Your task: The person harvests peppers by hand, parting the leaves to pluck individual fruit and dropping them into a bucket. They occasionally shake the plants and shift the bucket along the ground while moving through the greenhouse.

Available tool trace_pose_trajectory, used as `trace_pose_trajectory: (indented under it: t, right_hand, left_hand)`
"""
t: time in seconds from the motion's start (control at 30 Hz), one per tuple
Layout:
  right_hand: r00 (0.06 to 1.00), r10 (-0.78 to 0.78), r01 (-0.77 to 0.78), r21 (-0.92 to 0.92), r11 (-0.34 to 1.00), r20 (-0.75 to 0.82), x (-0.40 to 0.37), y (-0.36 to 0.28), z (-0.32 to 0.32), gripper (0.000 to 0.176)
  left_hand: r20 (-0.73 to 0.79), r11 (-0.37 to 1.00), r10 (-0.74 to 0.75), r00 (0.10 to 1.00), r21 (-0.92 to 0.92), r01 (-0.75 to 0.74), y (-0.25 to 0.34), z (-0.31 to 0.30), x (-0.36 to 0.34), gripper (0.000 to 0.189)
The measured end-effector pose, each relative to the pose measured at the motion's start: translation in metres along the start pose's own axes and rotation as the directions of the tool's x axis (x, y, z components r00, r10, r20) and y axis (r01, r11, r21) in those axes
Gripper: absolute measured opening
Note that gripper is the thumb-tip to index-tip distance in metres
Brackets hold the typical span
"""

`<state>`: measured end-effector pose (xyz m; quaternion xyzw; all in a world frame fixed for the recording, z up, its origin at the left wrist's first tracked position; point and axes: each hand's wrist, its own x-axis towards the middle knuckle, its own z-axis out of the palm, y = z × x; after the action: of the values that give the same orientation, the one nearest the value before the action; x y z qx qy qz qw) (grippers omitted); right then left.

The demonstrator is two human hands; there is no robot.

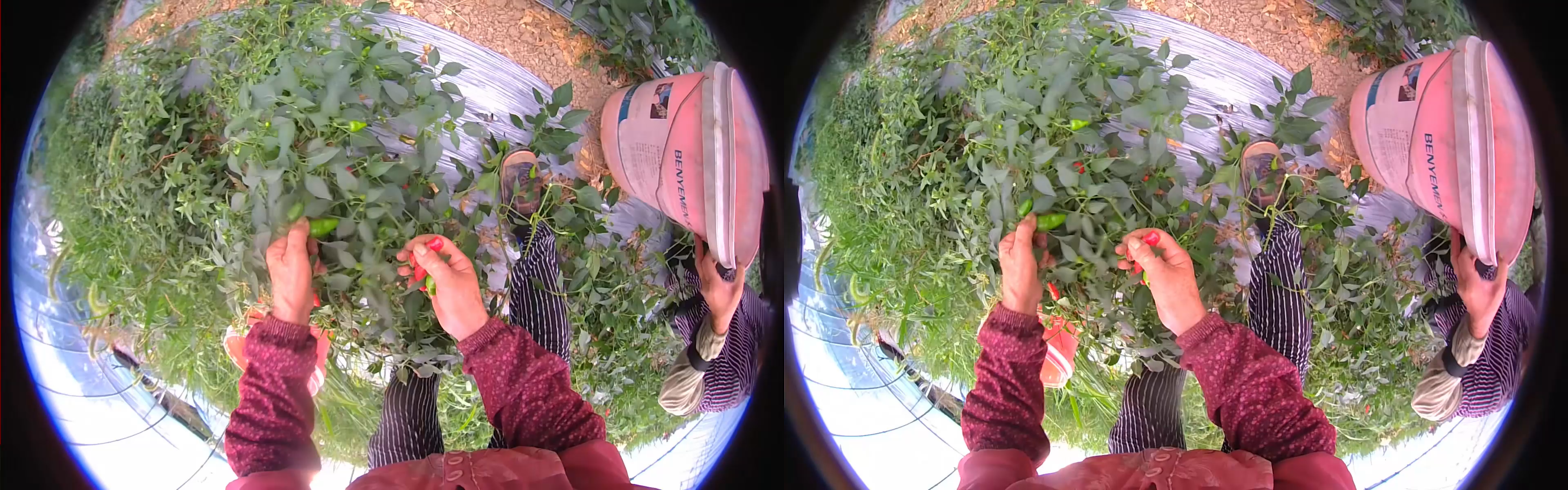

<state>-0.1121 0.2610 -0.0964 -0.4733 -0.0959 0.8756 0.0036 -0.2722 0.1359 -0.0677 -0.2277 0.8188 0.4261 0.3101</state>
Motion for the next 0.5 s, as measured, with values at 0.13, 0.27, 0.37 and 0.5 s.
trace_pose_trajectory:
  t: [0.13, 0.27, 0.37, 0.5]
  right_hand:
    - [0.99, 0.108, -0.113, 0.051, 0.992, 0.094, 0.002, -0.011, 0.009, 0.016]
    - [0.956, 0.172, -0.217, 0.181, 0.959, 0.236, 0.003, -0.012, 0.004, 0.022]
    - [0.934, 0.161, -0.235, 0.208, 0.95, 0.32, 0.002, -0.011, 0.004, 0.023]
    - [0.887, 0.231, -0.311, 0.147, 0.939, 0.399, -0.001, -0.015, 0.006, 0.02]
  left_hand:
    - [0.128, 0.997, -0.007, 0.992, 0.074, -0.003, 0.017, -0.03, -0.008, 0.029]
    - [0.145, 0.994, -0.078, 0.986, 0.082, 0.067, 0.036, -0.041, -0.028, 0.03]
    - [0.255, 0.972, -0.224, 0.941, 0.123, 0.198, 0.036, -0.05, -0.029, 0.035]
    - [0.245, 0.936, -0.34, 0.908, 0.183, 0.301, 0.04, -0.04, -0.041, 0.037]
